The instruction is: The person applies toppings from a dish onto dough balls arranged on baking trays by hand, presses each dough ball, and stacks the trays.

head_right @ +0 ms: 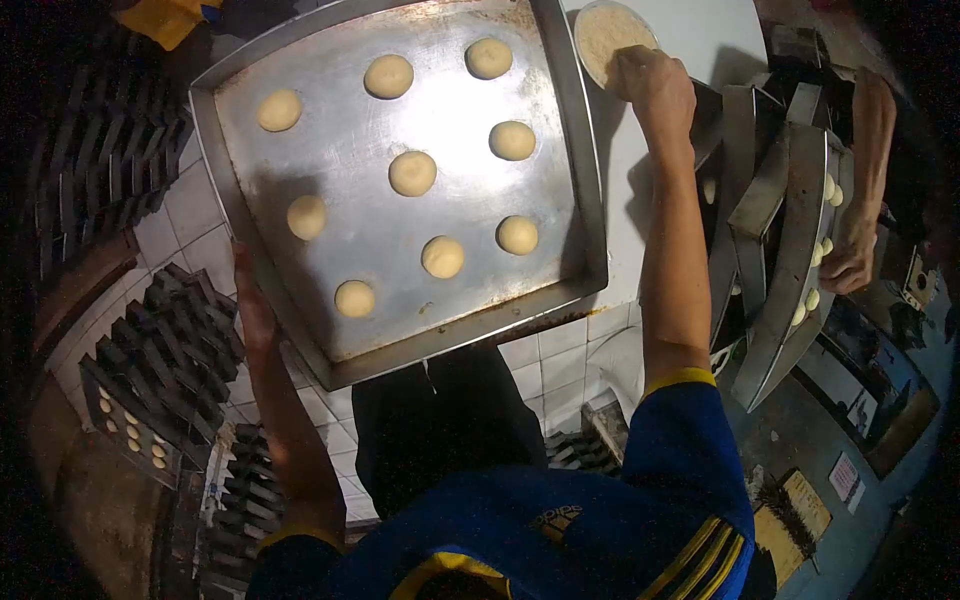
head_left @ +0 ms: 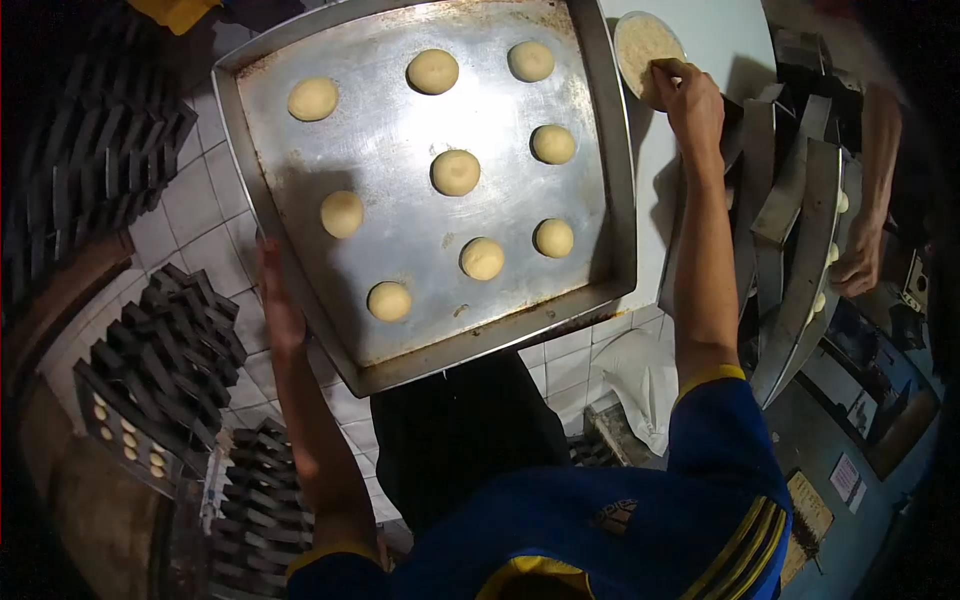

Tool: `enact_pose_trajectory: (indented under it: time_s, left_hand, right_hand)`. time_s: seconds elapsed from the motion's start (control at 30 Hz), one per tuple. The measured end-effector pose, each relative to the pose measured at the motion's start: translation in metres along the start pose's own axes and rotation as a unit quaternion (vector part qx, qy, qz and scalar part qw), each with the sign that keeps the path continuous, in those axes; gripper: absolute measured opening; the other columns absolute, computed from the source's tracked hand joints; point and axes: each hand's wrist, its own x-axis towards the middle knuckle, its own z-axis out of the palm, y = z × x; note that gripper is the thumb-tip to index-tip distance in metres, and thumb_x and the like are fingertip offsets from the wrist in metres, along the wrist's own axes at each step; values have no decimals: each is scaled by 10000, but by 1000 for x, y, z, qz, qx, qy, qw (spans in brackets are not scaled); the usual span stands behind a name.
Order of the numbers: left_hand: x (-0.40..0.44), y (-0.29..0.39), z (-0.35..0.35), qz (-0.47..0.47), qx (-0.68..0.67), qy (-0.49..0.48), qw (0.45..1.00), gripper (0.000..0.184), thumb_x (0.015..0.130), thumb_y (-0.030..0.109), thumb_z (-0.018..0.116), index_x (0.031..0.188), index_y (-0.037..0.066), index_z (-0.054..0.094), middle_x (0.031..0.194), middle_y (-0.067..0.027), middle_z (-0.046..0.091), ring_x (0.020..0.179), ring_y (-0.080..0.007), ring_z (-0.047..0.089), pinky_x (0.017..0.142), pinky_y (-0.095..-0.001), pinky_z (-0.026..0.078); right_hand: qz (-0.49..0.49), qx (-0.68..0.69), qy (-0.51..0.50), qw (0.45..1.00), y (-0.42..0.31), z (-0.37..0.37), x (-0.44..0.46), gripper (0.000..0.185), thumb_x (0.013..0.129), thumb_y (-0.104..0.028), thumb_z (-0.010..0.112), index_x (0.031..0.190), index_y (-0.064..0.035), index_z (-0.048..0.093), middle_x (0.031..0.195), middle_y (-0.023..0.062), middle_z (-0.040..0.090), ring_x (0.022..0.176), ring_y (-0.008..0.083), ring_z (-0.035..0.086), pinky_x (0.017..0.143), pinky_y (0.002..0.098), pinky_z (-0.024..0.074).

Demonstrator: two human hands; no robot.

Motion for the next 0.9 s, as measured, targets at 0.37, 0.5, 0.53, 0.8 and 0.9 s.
enact_pose_trajectory:
  time_s: [0.37,0.5,0.53,0.8,0.9]
  left_hand:
    - [1,-4,-3,-51,-82,-7,995,842,1118,583,433,1704,16,221,1764,-130,255,1616,-262,250,1313,-397,191]
    - [2,-3,-2,-44,-105,-27,993,917,1087,630,474,1700,-3,219,1746,-154,284,1609,-274,257,1310,-399,187]
    - [2,0,-2,-44,-105,-28,993,917,1087,630,474,1700,-3,219,1746,-154,284,1609,-274,257,1310,-399,187]
    - [5,-15,-11,-32,-103,-22,994,830,1122,560,453,1696,3,232,1744,-131,288,1596,-250,278,1300,-384,223]
    - [5,-2,-4,-57,-143,-34,987,812,1131,538,448,1696,-2,228,1747,-131,280,1601,-235,269,1304,-379,210]
  right_hand:
    - [67,427,-56,900,4,-6,-49,326,1013,-275,759,1172,6,806,1106,101,810,1058,154,717,979,319,530]
    - [67,406,-126,903,-58,-5,-106,269,996,-226,784,1125,9,803,1066,108,803,994,157,721,918,323,552]
    - [77,412,-128,899,-71,-1,-114,251,990,-208,790,1119,6,803,1060,111,801,979,163,724,906,323,556]
    - [-128,159,1,979,-83,28,-128,176,882,-92,793,1057,-105,784,973,73,737,898,317,634,810,422,547]
    - [-173,138,-3,975,-80,33,-130,175,885,-88,787,1058,-110,777,1023,70,730,931,308,636,845,421,542]
